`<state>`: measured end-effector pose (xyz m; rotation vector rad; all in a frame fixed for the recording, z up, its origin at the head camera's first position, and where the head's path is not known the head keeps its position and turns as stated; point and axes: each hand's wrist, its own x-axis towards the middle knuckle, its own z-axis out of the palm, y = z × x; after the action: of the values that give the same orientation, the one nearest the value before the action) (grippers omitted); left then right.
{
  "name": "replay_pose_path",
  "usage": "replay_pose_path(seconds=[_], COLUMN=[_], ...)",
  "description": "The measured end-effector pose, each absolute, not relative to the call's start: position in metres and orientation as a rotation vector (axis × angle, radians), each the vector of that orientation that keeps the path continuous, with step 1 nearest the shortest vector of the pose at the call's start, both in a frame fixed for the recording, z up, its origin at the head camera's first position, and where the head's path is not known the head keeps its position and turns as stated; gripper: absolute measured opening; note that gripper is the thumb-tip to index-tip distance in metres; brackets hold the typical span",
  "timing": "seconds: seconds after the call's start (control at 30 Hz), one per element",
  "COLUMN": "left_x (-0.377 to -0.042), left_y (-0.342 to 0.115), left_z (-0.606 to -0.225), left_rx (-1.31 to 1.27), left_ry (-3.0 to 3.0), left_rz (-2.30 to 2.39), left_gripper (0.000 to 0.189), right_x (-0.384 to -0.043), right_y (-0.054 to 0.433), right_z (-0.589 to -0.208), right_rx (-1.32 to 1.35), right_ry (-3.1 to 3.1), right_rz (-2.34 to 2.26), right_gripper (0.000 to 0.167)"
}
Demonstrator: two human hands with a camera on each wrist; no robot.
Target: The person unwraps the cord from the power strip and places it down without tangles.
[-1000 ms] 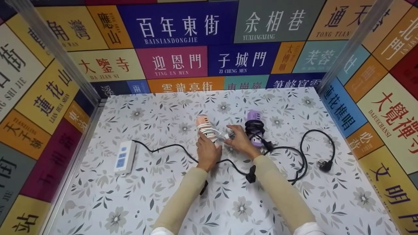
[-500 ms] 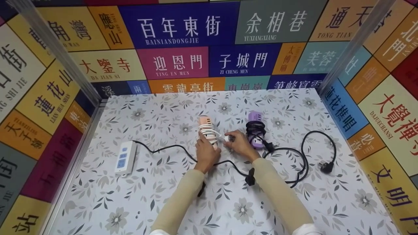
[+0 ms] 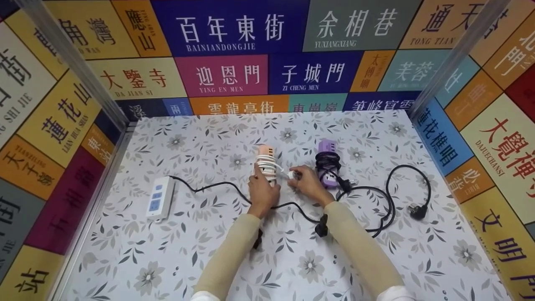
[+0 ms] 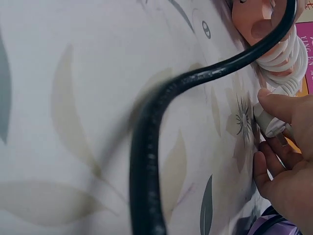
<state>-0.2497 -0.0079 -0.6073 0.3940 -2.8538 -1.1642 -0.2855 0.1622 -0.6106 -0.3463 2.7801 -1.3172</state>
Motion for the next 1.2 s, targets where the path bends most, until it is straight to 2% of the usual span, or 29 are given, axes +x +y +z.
replay_pose_path(seconds=[0.27, 0.5, 0.87, 1.2], left_x=[-0.248, -0.238, -0.223, -0.206], left_y=[-0.014, -0.032, -0.056, -0.071], left_z=[-0.610, -0.607, -0.573, -0.533], left_rx=[0.388, 0.252, -0.164, -0.513], left_ry=[-2.707, -2.715, -2.732, -2.669], left_rz=[-1.278, -1.351, -1.499, -1.687], left_gripper=[0.088, 0.073, 0.071, 0.070], right_x=[-0.279, -0.268, -0.243, -0.227], right_y=[0.162, 0.169, 0.192, 0.206], right_z=[-0.611, -0.599, -0.547, -0.491], right_rx=[-0.275, -0.381, -0.558, -0.692], right_ry=[2.759, 2.841, 3.029, 2.985], right_rz=[-1.413, -1.508, -1.468, -1.707], right_gripper=[0.040, 0.041, 0.039, 0.035])
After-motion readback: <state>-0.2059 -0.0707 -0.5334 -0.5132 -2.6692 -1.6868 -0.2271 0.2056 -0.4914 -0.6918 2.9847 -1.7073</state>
